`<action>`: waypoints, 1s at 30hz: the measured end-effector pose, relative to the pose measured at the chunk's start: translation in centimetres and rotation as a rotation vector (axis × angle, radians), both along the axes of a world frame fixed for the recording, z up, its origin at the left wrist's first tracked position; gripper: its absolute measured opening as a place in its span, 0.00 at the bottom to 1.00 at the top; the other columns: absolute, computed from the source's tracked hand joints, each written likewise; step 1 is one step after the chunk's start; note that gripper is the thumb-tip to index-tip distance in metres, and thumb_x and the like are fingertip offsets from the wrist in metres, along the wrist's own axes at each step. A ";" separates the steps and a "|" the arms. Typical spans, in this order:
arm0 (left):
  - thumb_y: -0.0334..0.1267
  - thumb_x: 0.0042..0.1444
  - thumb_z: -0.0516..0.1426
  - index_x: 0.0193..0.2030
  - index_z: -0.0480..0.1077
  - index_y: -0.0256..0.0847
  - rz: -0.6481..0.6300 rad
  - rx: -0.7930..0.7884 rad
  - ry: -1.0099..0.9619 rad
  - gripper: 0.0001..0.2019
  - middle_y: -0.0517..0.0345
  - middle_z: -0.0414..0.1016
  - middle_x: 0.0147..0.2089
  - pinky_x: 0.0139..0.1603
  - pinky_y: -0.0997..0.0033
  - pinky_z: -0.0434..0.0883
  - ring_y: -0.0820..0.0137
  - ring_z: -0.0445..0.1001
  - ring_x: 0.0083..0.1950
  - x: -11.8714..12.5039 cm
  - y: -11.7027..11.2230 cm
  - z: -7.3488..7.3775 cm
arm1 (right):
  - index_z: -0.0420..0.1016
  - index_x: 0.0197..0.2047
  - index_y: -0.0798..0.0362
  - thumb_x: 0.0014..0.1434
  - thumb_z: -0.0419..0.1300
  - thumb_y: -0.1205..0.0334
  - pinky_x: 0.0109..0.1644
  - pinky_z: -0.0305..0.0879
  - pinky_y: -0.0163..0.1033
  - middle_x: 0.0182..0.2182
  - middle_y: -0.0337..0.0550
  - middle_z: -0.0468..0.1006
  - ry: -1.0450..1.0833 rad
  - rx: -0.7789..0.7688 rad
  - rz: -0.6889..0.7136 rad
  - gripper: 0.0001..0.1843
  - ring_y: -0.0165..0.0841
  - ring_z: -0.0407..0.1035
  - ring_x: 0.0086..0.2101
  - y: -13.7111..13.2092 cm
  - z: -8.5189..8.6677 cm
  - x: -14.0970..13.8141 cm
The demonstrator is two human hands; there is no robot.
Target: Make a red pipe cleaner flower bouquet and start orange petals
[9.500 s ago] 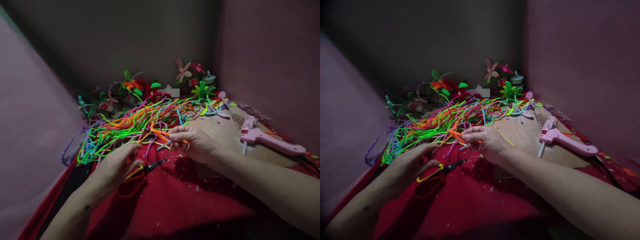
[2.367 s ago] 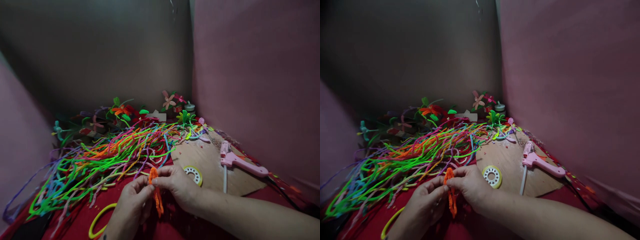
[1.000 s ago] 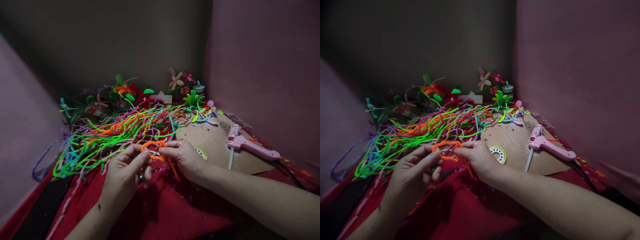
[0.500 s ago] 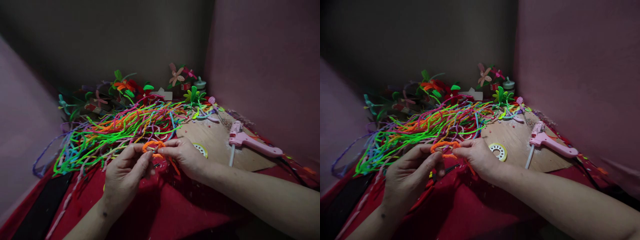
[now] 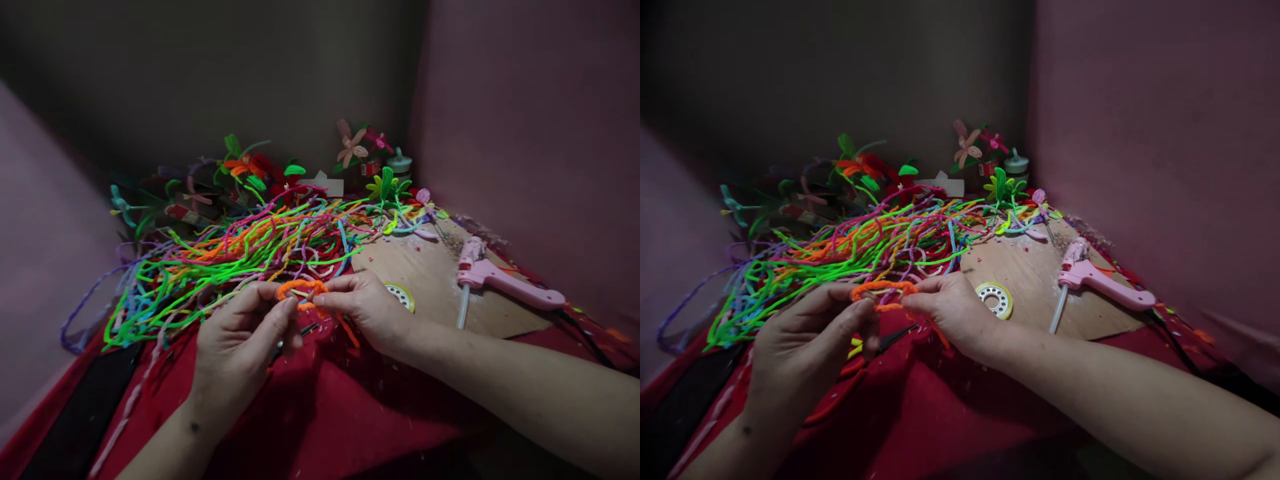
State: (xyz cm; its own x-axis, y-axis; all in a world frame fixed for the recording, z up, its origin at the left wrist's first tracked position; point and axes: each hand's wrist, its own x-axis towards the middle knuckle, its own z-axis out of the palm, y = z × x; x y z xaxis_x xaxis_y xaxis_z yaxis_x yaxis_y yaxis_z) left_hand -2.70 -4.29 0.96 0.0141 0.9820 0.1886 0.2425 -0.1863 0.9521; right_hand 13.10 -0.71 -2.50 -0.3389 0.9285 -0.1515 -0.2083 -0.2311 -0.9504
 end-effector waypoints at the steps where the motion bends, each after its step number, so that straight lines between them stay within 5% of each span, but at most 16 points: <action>1: 0.38 0.51 0.59 0.32 0.70 0.40 -0.015 -0.025 -0.034 0.05 0.62 0.72 0.18 0.20 0.77 0.66 0.74 0.68 0.18 0.0 0.0 0.1 | 0.77 0.28 0.58 0.47 0.64 0.61 0.23 0.48 0.33 0.18 0.36 0.70 -0.010 0.001 0.000 0.08 0.23 0.56 0.19 0.0 0.0 0.0; 7: 0.40 0.51 0.59 0.31 0.69 0.40 -0.044 -0.116 -0.090 0.07 0.61 0.71 0.17 0.16 0.78 0.63 0.74 0.67 0.16 0.2 0.2 0.1 | 0.79 0.29 0.58 0.46 0.64 0.60 0.24 0.50 0.33 0.19 0.37 0.71 -0.009 0.014 -0.002 0.09 0.24 0.58 0.19 0.0 -0.1 0.0; 19: 0.34 0.53 0.58 0.33 0.73 0.43 -0.049 0.264 0.439 0.02 0.61 0.74 0.26 0.29 0.78 0.64 0.75 0.68 0.24 -0.1 -0.2 -1.4 | 0.77 0.26 0.59 0.46 0.64 0.63 0.26 0.56 0.34 0.21 0.40 0.73 0.056 -0.029 -0.007 0.07 0.25 0.62 0.20 0.3 -0.3 -0.2; 27: 0.32 0.51 0.58 0.23 0.72 0.41 -0.129 0.276 0.451 0.07 0.61 0.69 0.23 0.30 0.78 0.63 0.75 0.65 0.25 0.3 0.6 -2.0 | 0.73 0.21 0.58 0.45 0.62 0.68 0.24 0.53 0.32 0.17 0.36 0.70 0.111 -0.063 0.005 0.04 0.23 0.60 0.18 -0.1 -0.1 -0.4; 30: 0.36 0.49 0.61 0.30 0.73 0.41 -0.141 0.106 0.316 0.02 0.60 0.71 0.26 0.30 0.78 0.65 0.74 0.68 0.27 0.4 0.7 -1.7 | 0.74 0.24 0.58 0.45 0.64 0.65 0.24 0.55 0.33 0.18 0.37 0.71 0.124 -0.099 0.024 0.05 0.24 0.62 0.18 0.0 -0.3 -0.3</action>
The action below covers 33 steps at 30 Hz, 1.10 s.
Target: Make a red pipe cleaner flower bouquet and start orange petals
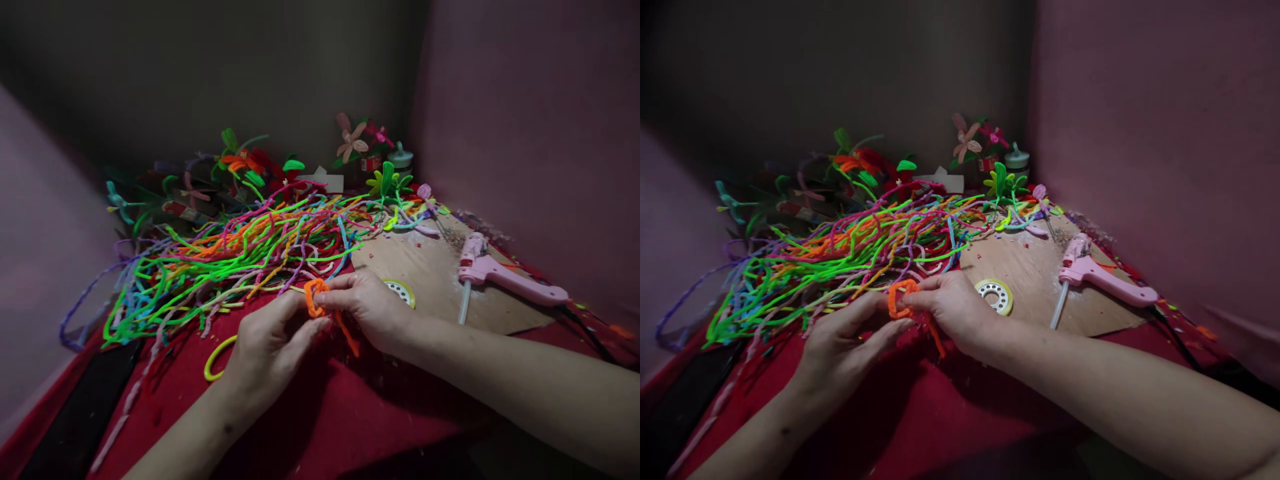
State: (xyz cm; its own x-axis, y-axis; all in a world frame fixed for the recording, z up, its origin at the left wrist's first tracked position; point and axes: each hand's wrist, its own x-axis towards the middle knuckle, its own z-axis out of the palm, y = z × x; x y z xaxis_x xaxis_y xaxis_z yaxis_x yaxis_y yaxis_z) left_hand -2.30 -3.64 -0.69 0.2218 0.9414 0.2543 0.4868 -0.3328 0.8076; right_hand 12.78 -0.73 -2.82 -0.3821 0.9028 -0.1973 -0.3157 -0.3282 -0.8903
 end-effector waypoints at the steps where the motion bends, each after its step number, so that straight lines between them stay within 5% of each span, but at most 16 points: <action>1: 0.38 0.50 0.61 0.32 0.73 0.40 0.012 -0.097 -0.065 0.05 0.61 0.71 0.25 0.27 0.78 0.65 0.74 0.68 0.25 0.0 0.0 0.2 | 0.74 0.24 0.58 0.45 0.65 0.63 0.24 0.55 0.33 0.18 0.37 0.71 -0.001 0.003 0.006 0.06 0.25 0.62 0.18 0.0 0.0 0.0; 5: 0.42 0.53 0.58 0.28 0.70 0.38 0.038 -0.353 -0.277 0.09 0.65 0.65 0.21 0.18 0.79 0.60 0.79 0.61 0.17 0.1 0.0 0.9 | 0.75 0.25 0.59 0.44 0.66 0.62 0.24 0.53 0.32 0.20 0.39 0.72 -0.023 0.042 -0.002 0.08 0.24 0.61 0.19 -0.1 0.4 0.2; 12: 0.36 0.47 0.63 0.24 0.67 0.38 0.083 -0.224 -0.255 0.09 0.67 0.63 0.20 0.23 0.80 0.60 0.80 0.61 0.21 0.6 0.1 -0.2 | 0.73 0.22 0.59 0.44 0.64 0.64 0.23 0.52 0.32 0.17 0.37 0.69 -0.009 0.027 0.028 0.07 0.24 0.60 0.18 -0.2 0.4 0.2; 16: 0.36 0.44 0.65 0.30 0.67 0.39 0.119 -0.138 -0.287 0.10 0.64 0.68 0.29 0.32 0.78 0.66 0.76 0.67 0.30 0.7 0.4 -0.8 | 0.74 0.24 0.59 0.42 0.65 0.65 0.24 0.56 0.32 0.18 0.38 0.70 0.063 -0.002 0.048 0.06 0.24 0.62 0.18 -0.1 0.2 0.1; 20: 0.37 0.44 0.65 0.44 0.63 0.42 0.002 -0.333 -0.432 0.21 0.63 0.71 0.33 0.23 0.78 0.66 0.76 0.68 0.27 0.8 0.7 -0.5 | 0.74 0.27 0.59 0.42 0.66 0.64 0.26 0.61 0.34 0.20 0.40 0.73 0.167 -0.012 0.114 0.09 0.27 0.66 0.19 0.0 0.3 0.3; 22: 0.37 0.45 0.64 0.46 0.62 0.41 -0.084 -0.388 -0.464 0.22 0.61 0.72 0.36 0.26 0.75 0.70 0.74 0.71 0.28 0.7 0.8 -0.5 | 0.74 0.28 0.59 0.43 0.66 0.63 0.25 0.61 0.34 0.19 0.39 0.72 0.177 -0.016 0.151 0.09 0.28 0.66 0.18 0.2 0.4 0.4; 25: 0.37 0.51 0.60 0.47 0.63 0.41 -0.090 -0.299 -0.324 0.17 0.59 0.75 0.37 0.32 0.74 0.72 0.73 0.74 0.31 0.4 0.8 -1.0 | 0.73 0.26 0.58 0.43 0.65 0.65 0.24 0.60 0.33 0.18 0.37 0.71 0.179 -0.040 0.123 0.07 0.26 0.65 0.18 0.5 0.6 0.6; 29: 0.43 0.61 0.48 0.48 0.62 0.44 -0.096 -0.274 -0.028 0.11 0.66 0.68 0.23 0.16 0.80 0.62 0.77 0.67 0.17 -0.2 0.9 -1.7 | 0.74 0.26 0.59 0.42 0.64 0.68 0.25 0.61 0.31 0.20 0.38 0.72 0.223 -0.064 0.056 0.04 0.25 0.66 0.20 1.0 0.8 0.8; 33: 0.43 0.62 0.44 0.46 0.61 0.44 -0.133 -0.273 0.106 0.11 0.65 0.67 0.24 0.15 0.78 0.57 0.78 0.62 0.14 -0.1 0.7 -1.8 | 0.75 0.26 0.59 0.43 0.64 0.68 0.27 0.62 0.32 0.21 0.39 0.73 0.251 -0.077 0.066 0.04 0.26 0.66 0.21 1.2 0.6 0.8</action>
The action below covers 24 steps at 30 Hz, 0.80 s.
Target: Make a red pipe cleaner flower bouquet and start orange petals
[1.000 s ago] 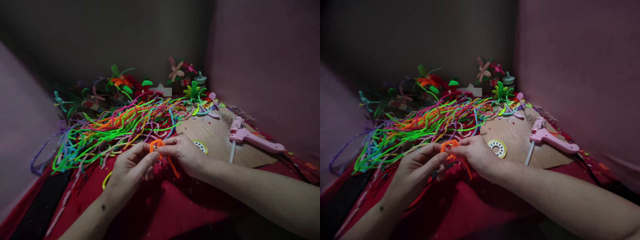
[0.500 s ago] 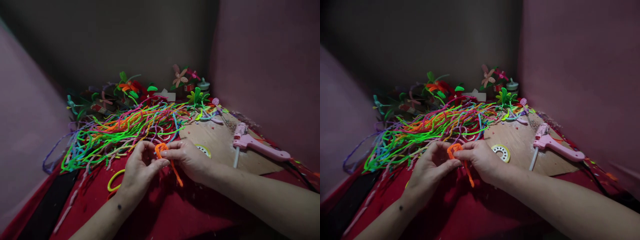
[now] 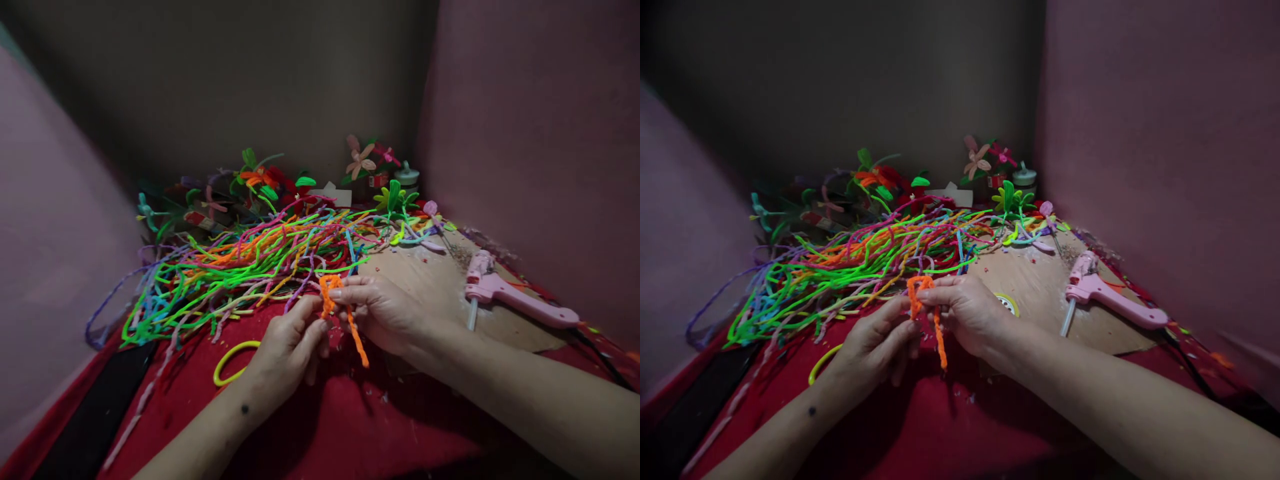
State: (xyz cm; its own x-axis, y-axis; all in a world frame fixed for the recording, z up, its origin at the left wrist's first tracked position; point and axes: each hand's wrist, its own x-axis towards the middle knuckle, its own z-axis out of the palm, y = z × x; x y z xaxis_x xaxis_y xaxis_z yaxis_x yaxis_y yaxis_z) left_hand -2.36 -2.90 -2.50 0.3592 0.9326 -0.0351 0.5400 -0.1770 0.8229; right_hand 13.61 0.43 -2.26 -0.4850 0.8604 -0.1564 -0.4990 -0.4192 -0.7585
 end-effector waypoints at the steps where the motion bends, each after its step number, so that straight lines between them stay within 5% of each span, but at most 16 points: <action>1: 0.41 0.62 0.44 0.44 0.62 0.43 -0.010 0.064 0.082 0.10 0.65 0.65 0.23 0.17 0.78 0.57 0.77 0.62 0.15 0.1 -0.1 0.0 | 0.74 0.26 0.59 0.42 0.64 0.68 0.26 0.61 0.32 0.20 0.39 0.73 -0.007 -0.010 -0.007 0.05 0.25 0.65 0.20 0.0 -0.1 -0.1; 5: 0.34 0.58 0.47 0.36 0.65 0.42 -0.030 0.260 0.365 0.07 0.63 0.62 0.21 0.24 0.74 0.57 0.74 0.62 0.20 0.2 -0.3 0.1 | 0.73 0.22 0.60 0.40 0.65 0.69 0.25 0.57 0.30 0.17 0.38 0.70 -0.051 -0.058 -0.043 0.05 0.23 0.62 0.18 -0.2 -0.6 -0.6; 7: 0.36 0.58 0.48 0.33 0.65 0.41 -0.046 0.121 0.327 0.07 0.63 0.63 0.20 0.22 0.75 0.56 0.74 0.61 0.19 0.2 -0.3 0.5 | 0.72 0.22 0.60 0.40 0.64 0.69 0.24 0.57 0.31 0.17 0.37 0.70 -0.051 -0.074 -0.026 0.05 0.23 0.61 0.18 -0.4 -0.7 -0.7; 11: 0.47 0.58 0.47 0.28 0.63 0.41 -0.075 -0.422 0.019 0.14 0.65 0.62 0.17 0.11 0.79 0.49 0.79 0.54 0.11 -0.1 0.3 1.4 | 0.71 0.23 0.60 0.42 0.63 0.70 0.23 0.56 0.30 0.17 0.36 0.69 0.018 -0.086 0.045 0.03 0.22 0.59 0.17 -0.4 -0.3 -0.6; 16: 0.47 0.56 0.52 0.28 0.66 0.38 -0.020 -0.300 0.011 0.15 0.68 0.59 0.16 0.11 0.83 0.49 0.82 0.54 0.11 -0.3 0.6 1.3 | 0.71 0.24 0.60 0.42 0.62 0.72 0.24 0.57 0.29 0.18 0.36 0.70 0.065 -0.091 0.063 0.03 0.22 0.61 0.18 -0.1 -0.1 -0.1; 20: 0.47 0.58 0.51 0.28 0.66 0.38 -0.127 -0.442 -0.042 0.14 0.62 0.70 0.24 0.12 0.84 0.51 0.83 0.59 0.13 -0.9 0.1 2.5 | 0.72 0.27 0.59 0.44 0.63 0.68 0.24 0.56 0.30 0.20 0.38 0.72 -0.029 -0.012 0.031 0.05 0.24 0.63 0.20 -0.1 0.0 0.1; 24: 0.43 0.55 0.55 0.33 0.71 0.37 -0.179 -0.597 -0.100 0.11 0.63 0.66 0.19 0.12 0.84 0.49 0.82 0.60 0.13 -1.7 0.2 3.6 | 0.72 0.26 0.59 0.44 0.63 0.67 0.25 0.58 0.30 0.20 0.38 0.72 -0.083 0.010 0.010 0.04 0.24 0.64 0.20 -0.4 0.1 0.1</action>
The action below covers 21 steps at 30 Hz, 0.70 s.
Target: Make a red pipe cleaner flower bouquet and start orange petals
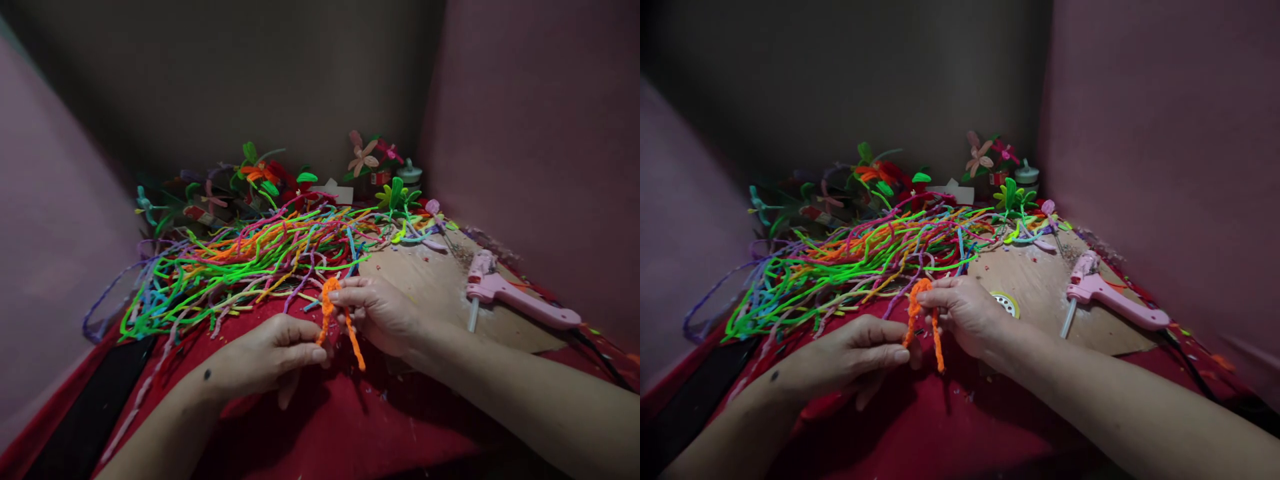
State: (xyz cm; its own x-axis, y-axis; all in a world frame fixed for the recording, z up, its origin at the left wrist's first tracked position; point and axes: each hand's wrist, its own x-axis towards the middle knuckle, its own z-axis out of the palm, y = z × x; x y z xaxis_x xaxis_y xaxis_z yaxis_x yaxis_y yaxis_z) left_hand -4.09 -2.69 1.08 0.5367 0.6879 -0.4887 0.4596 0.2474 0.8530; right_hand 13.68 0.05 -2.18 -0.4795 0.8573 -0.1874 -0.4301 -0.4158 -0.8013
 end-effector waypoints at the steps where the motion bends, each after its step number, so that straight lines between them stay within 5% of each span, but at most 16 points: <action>1: 0.42 0.54 0.57 0.36 0.72 0.37 0.037 -0.018 -0.052 0.10 0.64 0.65 0.18 0.12 0.85 0.48 0.82 0.60 0.12 -0.1 0.1 0.0 | 0.72 0.26 0.58 0.44 0.64 0.67 0.24 0.59 0.31 0.20 0.38 0.72 0.002 0.012 0.004 0.05 0.24 0.64 0.20 0.0 0.0 0.0; 5: 0.43 0.52 0.60 0.42 0.69 0.40 0.279 -0.048 -0.343 0.13 0.61 0.72 0.27 0.11 0.85 0.54 0.82 0.63 0.14 0.5 0.2 -0.8 | 0.71 0.27 0.57 0.45 0.64 0.63 0.22 0.60 0.34 0.20 0.38 0.72 -0.014 0.092 0.016 0.07 0.27 0.64 0.17 -0.2 0.0 -0.3; 9: 0.49 0.54 0.57 0.34 0.66 0.39 0.425 0.055 -0.321 0.14 0.66 0.66 0.19 0.11 0.85 0.55 0.81 0.62 0.13 1.6 0.1 -1.8 | 0.70 0.25 0.57 0.44 0.66 0.60 0.25 0.59 0.33 0.18 0.36 0.70 -0.100 0.124 -0.036 0.10 0.26 0.64 0.19 -0.6 0.1 -0.6; 13: 0.50 0.56 0.54 0.23 0.62 0.37 0.442 0.209 -0.205 0.19 0.67 0.62 0.15 0.10 0.85 0.51 0.84 0.55 0.10 2.1 0.0 -2.1 | 0.72 0.25 0.58 0.43 0.68 0.57 0.30 0.60 0.34 0.21 0.36 0.70 -0.132 0.163 -0.086 0.13 0.26 0.65 0.23 -0.7 -0.2 -0.8; 21: 0.45 0.57 0.54 0.26 0.62 0.38 0.468 0.239 -0.156 0.14 0.67 0.65 0.16 0.10 0.84 0.51 0.82 0.57 0.10 2.5 -0.4 -1.8 | 0.71 0.24 0.57 0.44 0.67 0.57 0.27 0.55 0.32 0.21 0.37 0.70 -0.189 0.171 -0.107 0.12 0.24 0.61 0.21 -0.2 -1.1 -0.6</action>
State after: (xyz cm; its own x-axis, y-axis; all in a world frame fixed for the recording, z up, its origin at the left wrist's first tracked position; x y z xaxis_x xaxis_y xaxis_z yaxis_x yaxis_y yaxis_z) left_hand -1.57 -3.09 -0.72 0.1997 0.9528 -0.2288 0.2107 0.1862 0.9597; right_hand 13.04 -0.15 -3.24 -0.3552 0.9279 -0.1135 -0.3004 -0.2283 -0.9261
